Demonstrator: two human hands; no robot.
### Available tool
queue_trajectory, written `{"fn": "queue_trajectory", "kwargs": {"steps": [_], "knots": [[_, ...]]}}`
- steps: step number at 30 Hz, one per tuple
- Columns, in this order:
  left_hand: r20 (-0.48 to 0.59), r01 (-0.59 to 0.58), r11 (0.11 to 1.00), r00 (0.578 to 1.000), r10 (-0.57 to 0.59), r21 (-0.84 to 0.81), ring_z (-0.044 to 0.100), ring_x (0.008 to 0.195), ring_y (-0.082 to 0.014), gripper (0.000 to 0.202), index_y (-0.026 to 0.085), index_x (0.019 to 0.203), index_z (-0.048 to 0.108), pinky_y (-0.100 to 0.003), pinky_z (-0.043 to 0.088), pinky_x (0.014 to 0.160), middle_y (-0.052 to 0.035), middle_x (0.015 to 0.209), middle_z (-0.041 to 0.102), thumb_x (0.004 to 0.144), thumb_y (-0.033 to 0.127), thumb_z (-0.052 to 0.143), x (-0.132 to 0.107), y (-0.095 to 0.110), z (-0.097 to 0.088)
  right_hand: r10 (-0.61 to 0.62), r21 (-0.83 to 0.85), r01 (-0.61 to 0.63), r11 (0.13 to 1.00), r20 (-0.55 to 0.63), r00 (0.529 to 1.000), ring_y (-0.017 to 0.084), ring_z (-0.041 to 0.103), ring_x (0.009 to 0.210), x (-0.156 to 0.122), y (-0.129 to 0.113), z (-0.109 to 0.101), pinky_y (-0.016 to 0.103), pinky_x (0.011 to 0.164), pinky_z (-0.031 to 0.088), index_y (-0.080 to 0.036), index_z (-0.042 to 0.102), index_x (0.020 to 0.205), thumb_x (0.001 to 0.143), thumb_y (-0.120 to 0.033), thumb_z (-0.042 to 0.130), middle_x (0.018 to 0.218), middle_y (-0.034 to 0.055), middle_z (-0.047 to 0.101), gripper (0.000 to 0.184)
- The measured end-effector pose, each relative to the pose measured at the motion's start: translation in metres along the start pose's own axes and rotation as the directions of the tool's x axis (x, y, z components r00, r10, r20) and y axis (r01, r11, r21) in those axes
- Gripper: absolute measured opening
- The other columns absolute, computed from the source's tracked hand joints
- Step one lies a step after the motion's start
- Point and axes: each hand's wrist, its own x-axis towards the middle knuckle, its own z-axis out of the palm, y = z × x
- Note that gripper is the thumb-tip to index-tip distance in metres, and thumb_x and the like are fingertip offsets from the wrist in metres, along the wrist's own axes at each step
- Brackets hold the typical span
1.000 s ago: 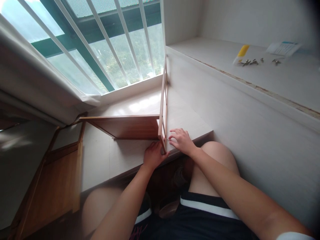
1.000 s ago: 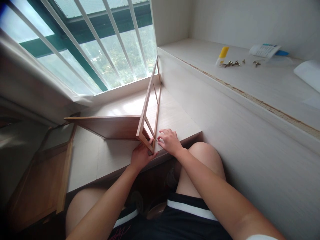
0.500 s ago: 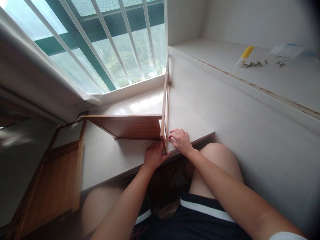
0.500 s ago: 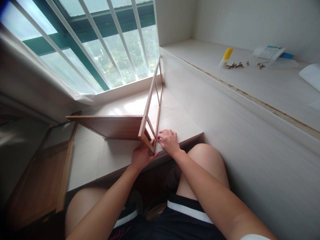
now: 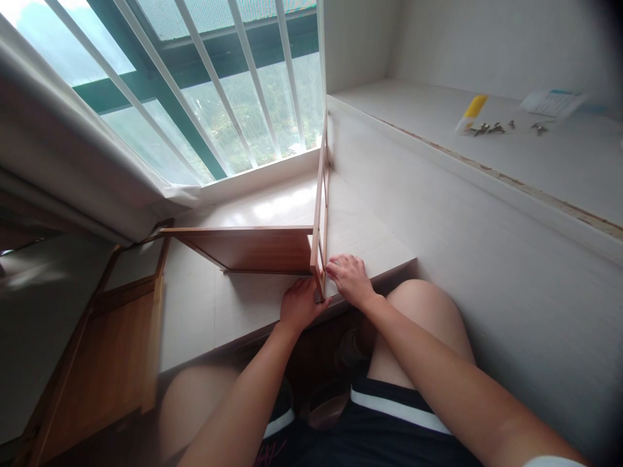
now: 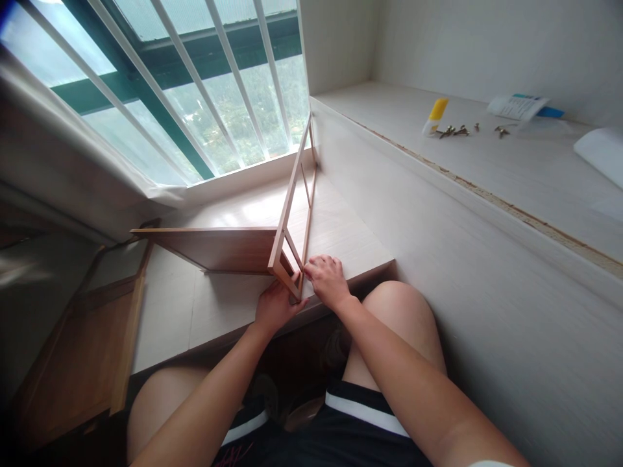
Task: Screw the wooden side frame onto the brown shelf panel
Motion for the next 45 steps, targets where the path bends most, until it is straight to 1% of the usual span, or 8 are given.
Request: {"fn": "queue_trajectory", "kwargs": {"steps": [4,8,13,19,26,33,37,45], "knots": [[0.001,0.001,1.000,1.000,-0.001,0.003,0.054,0.116,-0.0254,0.067,0.026,0.141,0.042,-0.034,0.043,0.097,-0.0081,0.126,0.061,0.083,0.055,0.059,-0.0003,0.0012,-0.0017,0.000,-0.013,0.000,1.000,-0.003,1.000,0.027,0.046,0.114,-0.0008,-0.0009,-0.0012,0.043,0.099,0.029,-0.027,0.064,0.098,0.095,-0.030,0.050,0.123,0.0057,0.061,0.015],[0.006,0.012,1.000,1.000,-0.012,0.003,0.053,0.116,-0.0253,0.067,0.026,0.140,0.044,-0.033,0.042,0.097,-0.0083,0.124,0.061,0.082,0.053,0.062,-0.0008,0.0021,-0.0046,-0.004,0.019,0.004,1.000,0.007,1.000,0.027,0.046,0.116,-0.0012,0.0021,-0.0021,0.044,0.099,0.029,-0.025,0.062,0.101,0.092,-0.033,0.056,0.124,0.0069,0.061,0.014],[0.009,0.013,1.000,1.000,-0.013,-0.005,0.054,0.116,-0.0253,0.067,0.026,0.139,0.045,-0.033,0.043,0.096,-0.0090,0.124,0.061,0.081,0.053,0.063,-0.0007,0.0026,-0.0069,0.007,0.051,-0.007,0.999,-0.001,1.000,0.026,0.048,0.114,-0.0013,0.0043,-0.0017,0.043,0.099,0.030,-0.024,0.061,0.096,0.089,-0.032,0.060,0.123,0.0061,0.062,0.011],[0.001,-0.001,1.000,1.000,0.001,-0.005,0.053,0.116,-0.0253,0.069,0.025,0.140,0.043,-0.033,0.042,0.097,-0.0090,0.124,0.061,0.081,0.053,0.063,-0.0010,0.0018,-0.0056,0.012,0.039,-0.011,0.999,-0.018,1.000,0.026,0.049,0.112,-0.0010,0.0024,-0.0003,0.043,0.098,0.030,-0.025,0.063,0.094,0.091,-0.031,0.057,0.121,0.0057,0.062,0.009],[0.025,0.026,1.000,0.999,-0.026,-0.002,0.053,0.116,-0.0256,0.068,0.026,0.140,0.044,-0.034,0.042,0.098,-0.0085,0.123,0.062,0.080,0.051,0.065,-0.0008,0.0026,-0.0059,0.013,0.032,-0.012,0.999,-0.028,1.000,0.026,0.049,0.111,-0.0004,-0.0002,-0.0020,0.043,0.098,0.030,-0.024,0.064,0.096,0.095,-0.032,0.050,0.120,0.0069,0.062,0.016],[0.004,0.005,1.000,1.000,-0.005,-0.013,0.054,0.115,-0.0248,0.067,0.026,0.140,0.044,-0.033,0.043,0.096,-0.0083,0.125,0.060,0.080,0.050,0.064,-0.0009,0.0011,-0.0051,0.013,0.057,-0.012,0.998,-0.018,1.000,0.027,0.048,0.113,-0.0008,0.0018,-0.0019,0.044,0.098,0.031,-0.024,0.064,0.097,0.089,-0.034,0.060,0.121,0.0073,0.062,0.014],[-0.001,-0.001,1.000,1.000,0.001,-0.007,0.054,0.115,-0.0253,0.067,0.025,0.140,0.044,-0.033,0.043,0.096,-0.0087,0.125,0.061,0.081,0.050,0.064,-0.0008,0.0012,-0.0049,0.011,0.046,-0.010,0.999,-0.020,1.000,0.027,0.049,0.112,-0.0003,0.0010,-0.0024,0.044,0.098,0.031,-0.026,0.066,0.093,0.091,-0.033,0.058,0.121,0.0064,0.062,0.011],[0.004,0.002,1.000,1.000,-0.002,-0.004,0.053,0.116,-0.0252,0.065,0.026,0.139,0.044,-0.034,0.043,0.097,-0.0080,0.124,0.061,0.081,0.049,0.064,-0.0005,0.0009,-0.0030,0.033,0.082,-0.030,0.996,-0.034,0.999,0.025,0.049,0.111,0.0000,0.0010,-0.0018,0.042,0.097,0.030,-0.026,0.067,0.098,0.093,-0.039,0.054,0.119,0.0063,0.063,0.019]]}}
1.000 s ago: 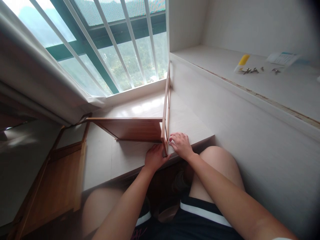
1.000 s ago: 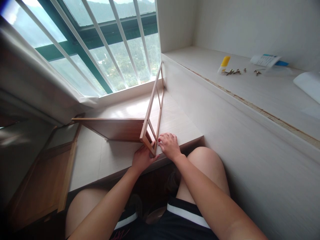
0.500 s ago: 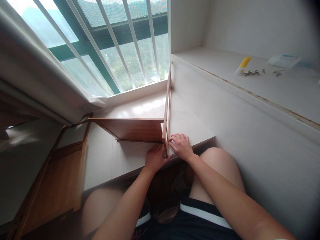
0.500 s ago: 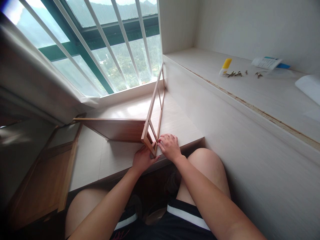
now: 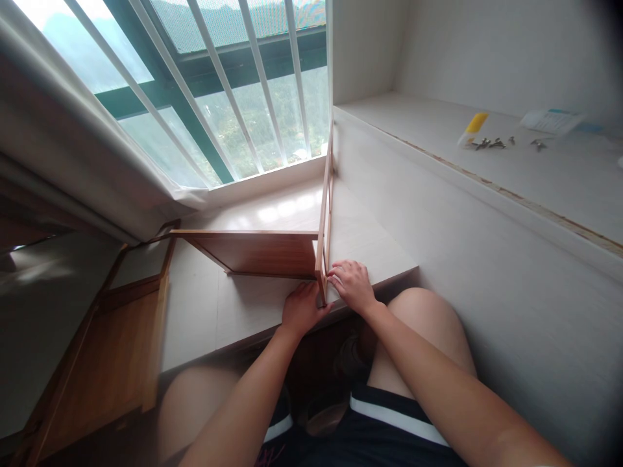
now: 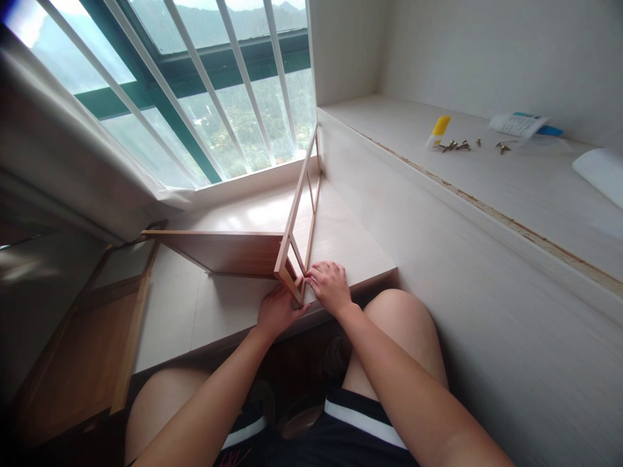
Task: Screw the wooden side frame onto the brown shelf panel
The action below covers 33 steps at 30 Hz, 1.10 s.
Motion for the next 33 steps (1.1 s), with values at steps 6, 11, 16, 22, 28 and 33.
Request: {"fn": "queue_trajectory", "kwargs": {"steps": [6,11,16,22,28,33], "knots": [[-0.026,-0.028,1.000,0.999,0.028,0.000,0.055,0.114,-0.0253,0.069,0.025,0.141,0.042,-0.034,0.045,0.094,-0.0084,0.126,0.060,0.080,0.050,0.065,-0.0002,-0.0032,0.0023,0.004,0.028,-0.005,1.000,0.029,1.000,0.024,0.049,0.109,-0.0005,0.0009,-0.0006,0.040,0.097,0.030,-0.025,0.065,0.093,0.088,-0.030,0.061,0.116,0.0048,0.064,0.008],[-0.023,-0.029,1.000,0.999,0.028,-0.007,0.054,0.114,-0.0255,0.069,0.027,0.142,0.041,-0.034,0.045,0.093,-0.0075,0.127,0.060,0.081,0.050,0.064,0.0000,-0.0037,0.0029,0.008,0.028,-0.009,1.000,0.019,1.000,0.024,0.049,0.110,-0.0001,0.0008,0.0004,0.040,0.096,0.030,-0.025,0.066,0.091,0.091,-0.029,0.057,0.116,0.0047,0.064,0.009],[-0.014,-0.014,1.000,1.000,0.014,-0.012,0.053,0.115,-0.0255,0.071,0.027,0.143,0.040,-0.034,0.044,0.095,-0.0081,0.129,0.058,0.080,0.049,0.065,-0.0003,-0.0017,-0.0002,0.010,0.044,-0.011,0.999,0.009,1.000,0.024,0.049,0.109,-0.0004,0.0009,0.0001,0.040,0.096,0.030,-0.024,0.066,0.094,0.094,-0.031,0.053,0.116,0.0053,0.064,0.014],[-0.010,-0.021,1.000,1.000,0.021,-0.008,0.054,0.114,-0.0260,0.070,0.026,0.143,0.040,-0.035,0.045,0.093,-0.0090,0.128,0.059,0.082,0.051,0.062,0.0000,-0.0022,-0.0007,0.006,0.052,-0.007,0.999,0.017,1.000,0.025,0.050,0.108,0.0001,0.0004,-0.0014,0.040,0.096,0.030,-0.024,0.065,0.094,0.090,-0.031,0.059,0.115,0.0054,0.065,0.010],[-0.026,-0.023,1.000,0.999,0.023,-0.020,0.054,0.115,-0.0263,0.072,0.025,0.143,0.040,-0.035,0.044,0.096,-0.0095,0.128,0.059,0.080,0.052,0.064,0.0004,-0.0034,0.0032,0.013,0.039,-0.014,0.999,0.006,1.000,0.024,0.050,0.109,-0.0001,0.0003,-0.0001,0.040,0.096,0.030,-0.024,0.065,0.091,0.091,-0.029,0.057,0.116,0.0042,0.065,0.010],[-0.032,-0.032,0.999,0.999,0.032,-0.011,0.054,0.115,-0.0257,0.071,0.026,0.143,0.040,-0.035,0.044,0.096,-0.0089,0.126,0.060,0.081,0.050,0.064,0.0001,-0.0037,0.0039,0.009,0.040,-0.009,0.999,0.008,1.000,0.024,0.050,0.109,-0.0003,-0.0008,-0.0021,0.040,0.096,0.030,-0.024,0.065,0.094,0.094,-0.032,0.052,0.116,0.0053,0.064,0.016]]}}
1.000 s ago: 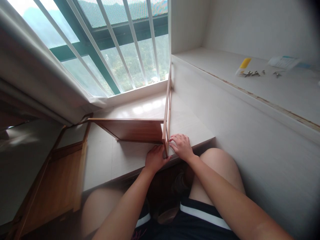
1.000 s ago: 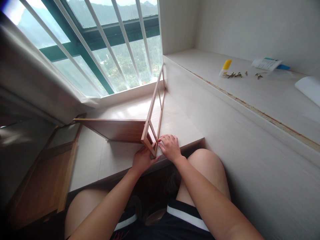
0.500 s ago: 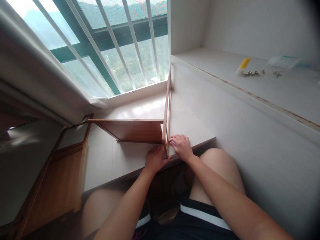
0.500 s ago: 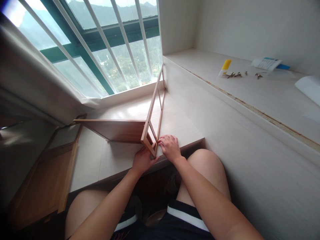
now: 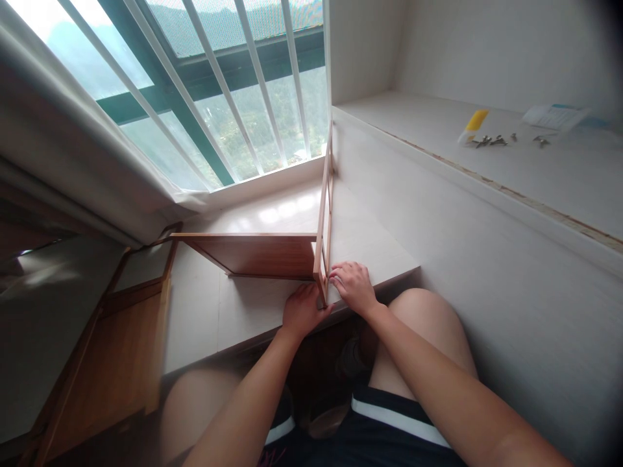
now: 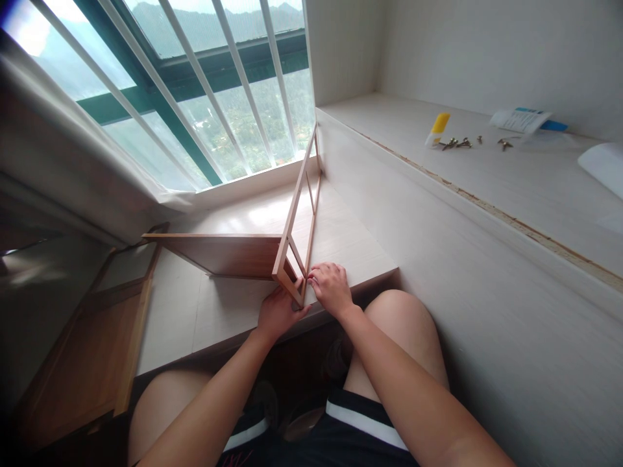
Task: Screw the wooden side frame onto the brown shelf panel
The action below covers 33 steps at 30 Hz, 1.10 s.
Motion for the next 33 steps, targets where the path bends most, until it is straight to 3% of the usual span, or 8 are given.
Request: {"fn": "queue_trajectory", "kwargs": {"steps": [5,13,21,25,33], "knots": [[0.004,0.005,1.000,1.000,-0.006,0.012,0.055,0.114,-0.0254,0.072,0.027,0.144,0.039,-0.035,0.045,0.096,-0.0089,0.127,0.060,0.080,0.050,0.064,0.000,0.000,-0.001,-0.003,0.032,0.003,0.999,-0.009,1.000,0.024,0.049,0.110,0.000,0.000,0.000,0.040,0.097,0.029,-0.023,0.064,0.098,0.093,-0.034,0.053,0.115,0.0061,0.065,0.016],[-0.013,0.037,0.999,0.999,-0.038,-0.011,0.056,0.113,-0.0253,0.064,0.024,0.141,0.044,-0.035,0.045,0.097,-0.0090,0.126,0.061,0.086,0.056,0.051,0.001,0.007,-0.010,0.046,0.041,-0.045,0.998,-0.027,0.999,0.023,0.051,0.107,0.001,0.002,0.003,0.038,0.098,0.029,-0.023,0.060,0.099,0.092,-0.021,0.046,0.112,0.0056,0.065,0.017],[-0.002,0.186,0.982,0.983,-0.186,0.020,0.061,0.105,-0.0276,0.049,0.025,0.140,0.044,-0.037,0.049,0.086,-0.0113,0.122,0.063,0.093,0.041,0.040,0.007,0.031,-0.021,0.077,0.032,-0.075,0.997,-0.068,0.995,0.024,0.050,0.107,0.001,0.002,0.004,0.038,0.097,0.032,-0.021,0.058,0.100,0.086,-0.014,0.047,0.113,0.0086,0.062,0.019],[0.028,0.200,0.980,0.979,-0.200,0.006,0.059,0.109,-0.0275,0.050,0.022,0.143,0.039,-0.036,0.048,0.087,-0.0129,0.124,0.062,0.095,0.037,0.035,0.007,0.033,-0.022,0.101,0.061,-0.095,0.994,-0.104,0.989,0.026,0.049,0.108,0.001,0.005,0.006,0.037,0.094,0.035,-0.019,0.059,0.101,0.081,-0.009,0.048,0.113,0.0103,0.061,0.024],[0.045,0.206,0.978,0.977,-0.207,0.009,0.057,0.114,-0.0299,0.053,0.023,0.146,0.038,-0.038,0.048,0.090,-0.0128,0.134,0.057,0.096,0.039,0.033,0.006,0.027,-0.019,0.221,0.001,-0.223,0.975,-0.120,0.968,0.028,0.048,0.100,0.000,0.020,0.004,0.039,0.087,0.039,-0.018,0.064,0.105,0.085,-0.018,0.057,0.107,0.0114,0.060,0.021]]}}
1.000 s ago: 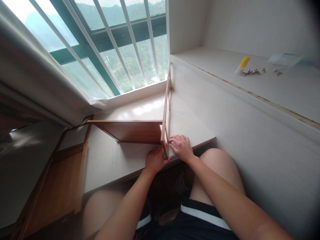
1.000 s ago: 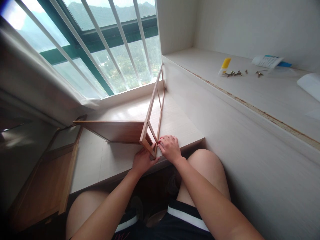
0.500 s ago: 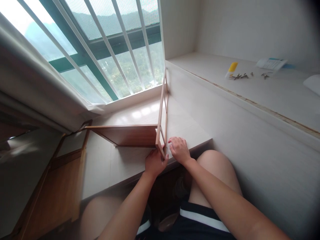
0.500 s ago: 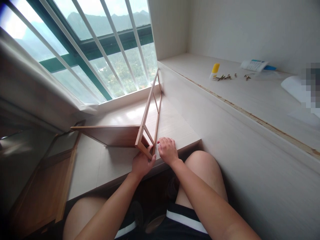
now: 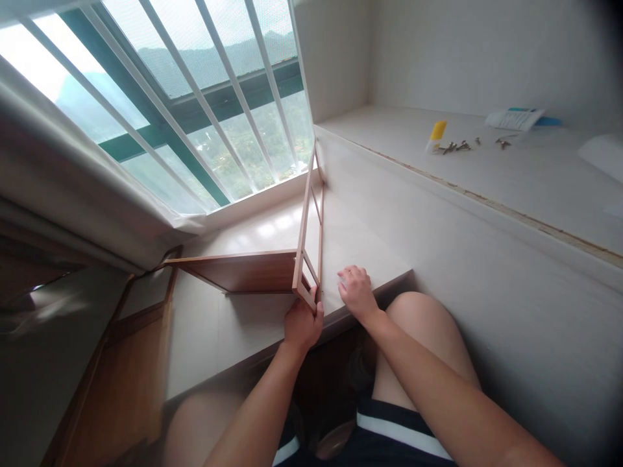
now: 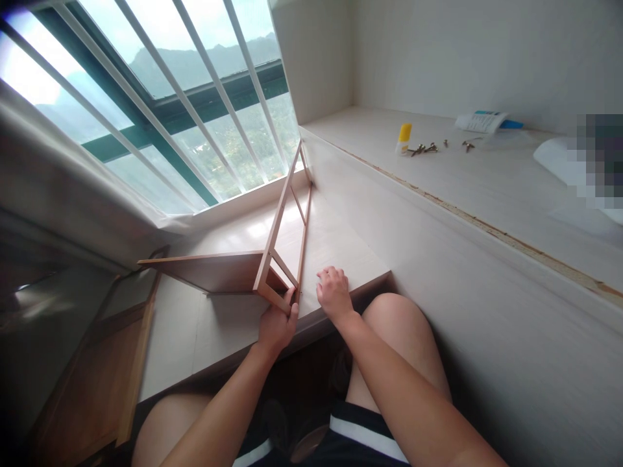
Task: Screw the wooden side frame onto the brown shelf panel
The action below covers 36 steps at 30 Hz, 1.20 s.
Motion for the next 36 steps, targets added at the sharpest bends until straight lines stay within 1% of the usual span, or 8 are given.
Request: {"fn": "queue_trajectory", "kwargs": {"steps": [3,6,8,12,14,19,29,36], "knots": [[-0.002,-0.003,1.000,1.000,0.003,-0.003,0.057,0.114,-0.0295,0.053,0.023,0.146,0.038,-0.039,0.047,0.092,-0.0125,0.132,0.058,0.096,0.039,0.032,-0.002,-0.003,0.002,-0.006,0.022,0.005,1.000,0.031,1.000,0.026,0.050,0.095,0.002,0.010,-0.002,0.037,0.084,0.041,-0.018,0.067,0.092,0.087,-0.022,0.058,0.100,0.0102,0.060,0.010],[-0.010,-0.010,1.000,1.000,0.010,-0.012,0.056,0.116,-0.0291,0.052,0.022,0.145,0.040,-0.038,0.046,0.094,-0.0117,0.132,0.058,0.096,0.039,0.031,-0.006,-0.005,0.004,-0.019,0.057,0.017,0.998,0.041,0.999,0.024,0.052,0.091,0.002,0.014,-0.004,0.036,0.083,0.042,-0.019,0.066,0.084,0.088,-0.021,0.057,0.096,0.0090,0.061,0.010],[-0.012,-0.014,1.000,1.000,0.013,-0.016,0.056,0.116,-0.0292,0.052,0.022,0.144,0.040,-0.039,0.046,0.094,-0.0114,0.133,0.058,0.096,0.039,0.031,-0.010,-0.006,0.004,-0.015,0.068,0.013,0.998,0.023,1.000,0.024,0.052,0.092,0.003,0.014,-0.005,0.036,0.083,0.043,-0.019,0.066,0.090,0.088,-0.019,0.058,0.098,0.0089,0.061,0.009],[-0.003,-0.011,1.000,1.000,0.011,-0.021,0.059,0.112,-0.0286,0.051,0.021,0.143,0.042,-0.039,0.046,0.093,-0.0117,0.128,0.061,0.097,0.039,0.031,-0.021,-0.009,0.003,-0.036,0.035,0.036,0.999,-0.005,0.999,0.026,0.052,0.100,0.004,0.011,-0.003,0.037,0.086,0.042,-0.018,0.062,0.114,0.087,-0.015,0.056,0.115,0.0102,0.060,0.028],[0.000,-0.020,1.000,1.000,0.020,-0.020,0.059,0.112,-0.0287,0.051,0.021,0.144,0.041,-0.039,0.046,0.093,-0.0117,0.128,0.061,0.097,0.038,0.031,-0.028,-0.012,0.003,-0.054,0.009,0.053,0.999,0.008,0.999,0.026,0.052,0.100,0.004,0.011,-0.002,0.038,0.086,0.042,-0.019,0.065,0.110,0.089,-0.017,0.055,0.116,0.0099,0.061,0.024],[0.019,-0.038,0.999,0.999,0.038,-0.017,0.058,0.113,-0.0289,0.053,0.022,0.147,0.035,-0.040,0.046,0.093,-0.0119,0.131,0.059,0.097,0.038,0.029,-0.044,-0.019,0.001,-0.070,0.034,0.069,0.997,0.019,0.997,0.024,0.054,0.092,0.002,0.013,-0.001,0.037,0.084,0.044,-0.019,0.069,0.090,0.092,-0.019,0.050,0.099,0.0097,0.062,0.018],[0.072,-0.026,0.994,0.997,0.034,-0.108,0.054,0.123,-0.0262,0.053,0.022,0.148,0.034,-0.038,0.044,0.099,-0.0112,0.136,0.056,0.098,0.039,0.028,-0.080,-0.031,0.001,-0.087,0.019,0.086,0.996,0.028,0.996,0.023,0.055,0.088,0.000,0.014,-0.004,0.034,0.084,0.045,-0.018,0.065,0.084,0.092,-0.018,0.051,0.088,0.0085,0.059,0.017],[0.088,-0.030,0.988,0.995,0.044,-0.151,0.052,0.126,-0.0265,0.052,0.025,0.147,0.035,-0.037,0.044,0.098,-0.0076,0.139,0.054,0.097,0.040,0.031,-0.091,-0.032,-0.007,-0.082,0.034,0.081,0.996,0.033,0.996,0.025,0.056,0.089,0.002,0.010,-0.007,0.037,0.085,0.045,-0.018,0.060,0.081,0.089,-0.016,0.050,0.089,0.0104,0.059,0.013]]}}
